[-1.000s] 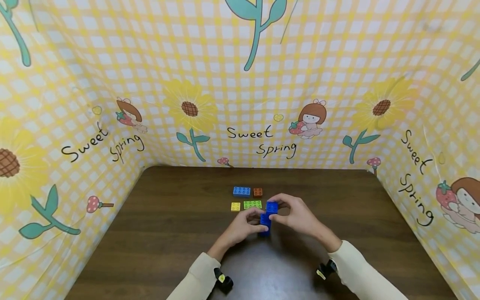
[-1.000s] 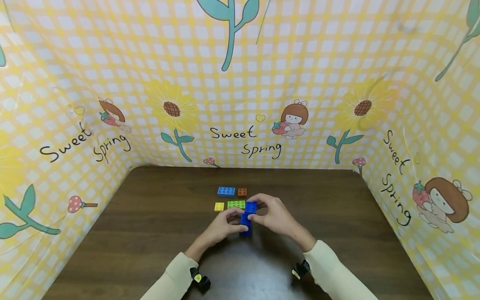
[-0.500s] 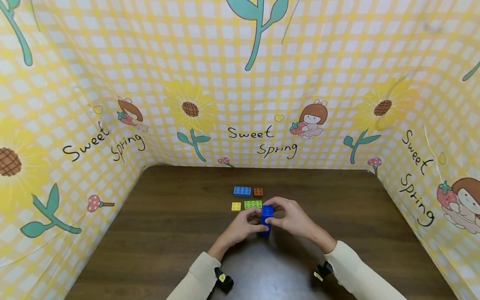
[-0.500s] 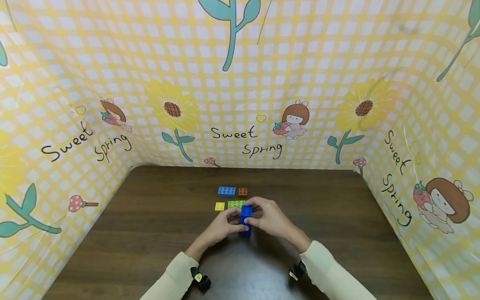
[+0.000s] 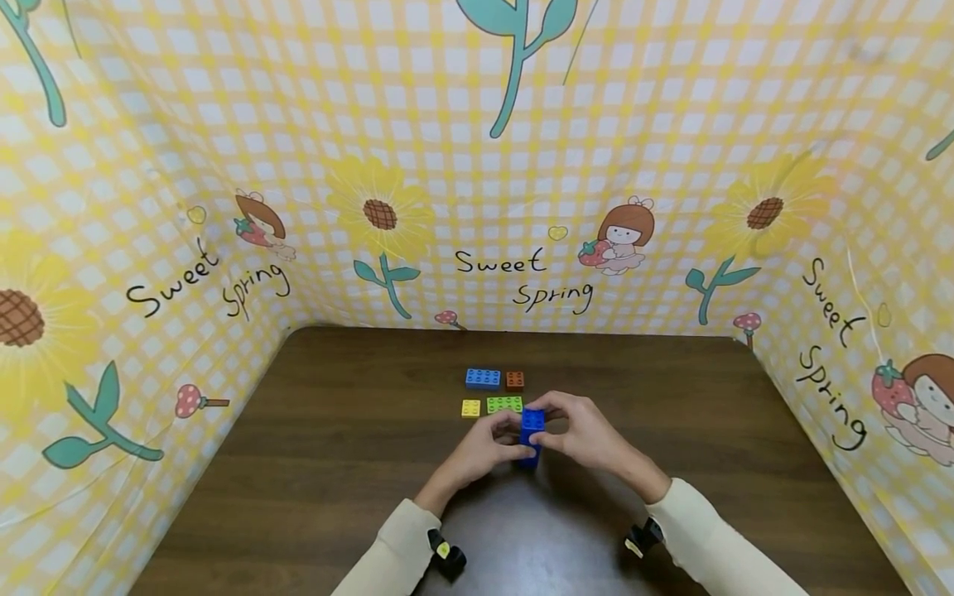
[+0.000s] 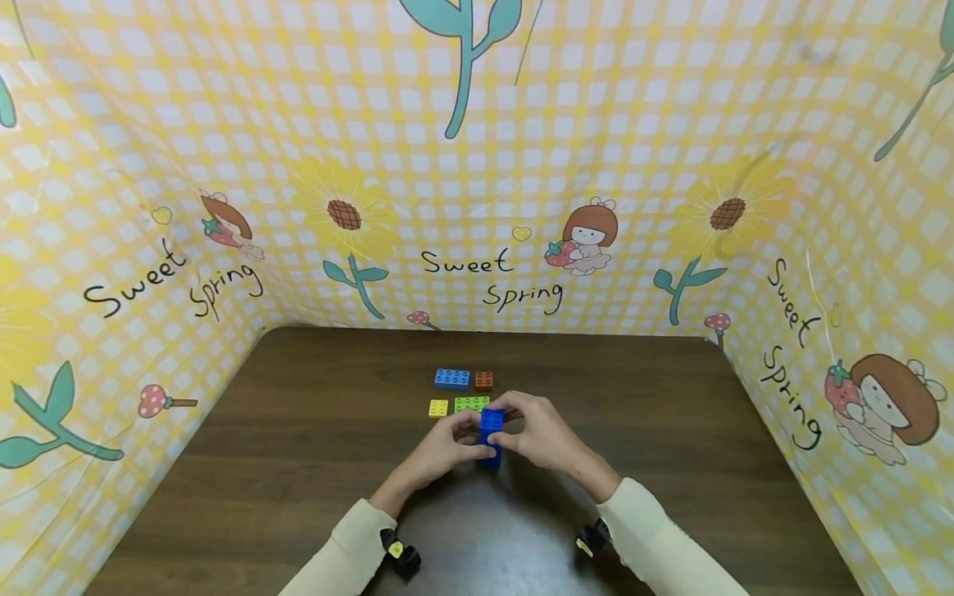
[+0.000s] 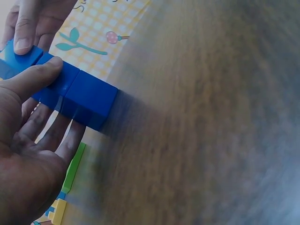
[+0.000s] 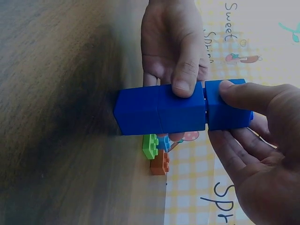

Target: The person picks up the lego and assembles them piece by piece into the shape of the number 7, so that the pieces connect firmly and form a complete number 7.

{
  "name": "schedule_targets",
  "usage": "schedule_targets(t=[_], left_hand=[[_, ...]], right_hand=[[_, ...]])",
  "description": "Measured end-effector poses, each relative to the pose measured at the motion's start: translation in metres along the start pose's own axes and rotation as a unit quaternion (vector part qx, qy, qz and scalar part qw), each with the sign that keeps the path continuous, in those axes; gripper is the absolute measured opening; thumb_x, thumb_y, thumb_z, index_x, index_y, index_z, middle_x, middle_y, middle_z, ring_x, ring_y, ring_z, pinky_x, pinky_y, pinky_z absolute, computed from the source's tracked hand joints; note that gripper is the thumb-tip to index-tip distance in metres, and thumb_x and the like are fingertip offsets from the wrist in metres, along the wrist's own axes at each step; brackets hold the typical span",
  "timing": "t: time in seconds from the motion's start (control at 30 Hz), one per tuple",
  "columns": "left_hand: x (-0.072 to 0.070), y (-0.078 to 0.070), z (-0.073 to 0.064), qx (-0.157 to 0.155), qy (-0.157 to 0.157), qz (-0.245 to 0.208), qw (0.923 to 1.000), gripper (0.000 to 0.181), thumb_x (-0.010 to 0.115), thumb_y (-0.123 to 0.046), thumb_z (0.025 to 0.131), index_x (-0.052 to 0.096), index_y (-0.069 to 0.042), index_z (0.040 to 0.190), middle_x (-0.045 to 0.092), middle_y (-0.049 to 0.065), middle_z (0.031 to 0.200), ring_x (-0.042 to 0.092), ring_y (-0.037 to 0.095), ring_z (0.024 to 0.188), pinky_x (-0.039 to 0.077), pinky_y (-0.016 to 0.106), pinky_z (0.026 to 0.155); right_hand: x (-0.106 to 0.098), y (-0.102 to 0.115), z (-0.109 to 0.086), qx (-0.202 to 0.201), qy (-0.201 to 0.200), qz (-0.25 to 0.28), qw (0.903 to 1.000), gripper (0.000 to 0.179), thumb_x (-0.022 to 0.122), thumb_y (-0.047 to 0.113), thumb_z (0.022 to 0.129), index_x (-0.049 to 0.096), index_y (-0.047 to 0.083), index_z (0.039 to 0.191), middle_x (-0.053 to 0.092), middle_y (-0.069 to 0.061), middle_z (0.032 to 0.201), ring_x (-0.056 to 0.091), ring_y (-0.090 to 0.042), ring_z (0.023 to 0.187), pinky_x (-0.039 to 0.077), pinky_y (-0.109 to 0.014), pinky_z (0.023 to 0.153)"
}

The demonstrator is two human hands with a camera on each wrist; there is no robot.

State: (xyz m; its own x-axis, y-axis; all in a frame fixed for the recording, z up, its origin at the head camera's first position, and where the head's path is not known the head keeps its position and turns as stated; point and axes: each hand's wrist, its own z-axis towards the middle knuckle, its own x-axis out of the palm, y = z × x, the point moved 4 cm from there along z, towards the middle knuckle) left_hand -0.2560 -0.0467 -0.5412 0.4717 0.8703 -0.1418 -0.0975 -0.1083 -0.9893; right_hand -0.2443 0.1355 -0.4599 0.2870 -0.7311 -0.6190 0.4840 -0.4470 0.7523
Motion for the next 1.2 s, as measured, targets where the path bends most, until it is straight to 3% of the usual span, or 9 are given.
schedule_targets(t=[0.8,1.2], left_hand=[[-0.0022,0.0019,0.0009,-0.009,0.002,-0.002,1.0,0.034,0.083,-0.013,0.094,0.069,-0.008,0.125,0.072,0.008,0.123,0.073,0.026,0.118,0.061,0.038,0.1],[0.0015,0.001,0.0009,-0.008,0.004,-0.022,0.9997,0.034,0.08,-0.009,0.096,0.068,-0.005,0.126,0.072,0.01,0.125,0.072,0.027,0.12,0.062,0.036,0.098]], right_hand=[[0.0024,-0.0027,0.0025,0.019,0.012,-0.003,0.9997,0.034,0.086,0.011,0.091,0.073,0.008,0.123,0.078,-0.007,0.115,0.075,-0.027,0.107,0.061,-0.055,0.094],[-0.0009,-0.0004,0.0046,0.024,0.031,-0.034,0.9987,0.033,0.087,0.014,0.091,0.073,0.011,0.12,0.077,0.0,0.106,0.073,-0.019,0.102,0.063,-0.046,0.091]])
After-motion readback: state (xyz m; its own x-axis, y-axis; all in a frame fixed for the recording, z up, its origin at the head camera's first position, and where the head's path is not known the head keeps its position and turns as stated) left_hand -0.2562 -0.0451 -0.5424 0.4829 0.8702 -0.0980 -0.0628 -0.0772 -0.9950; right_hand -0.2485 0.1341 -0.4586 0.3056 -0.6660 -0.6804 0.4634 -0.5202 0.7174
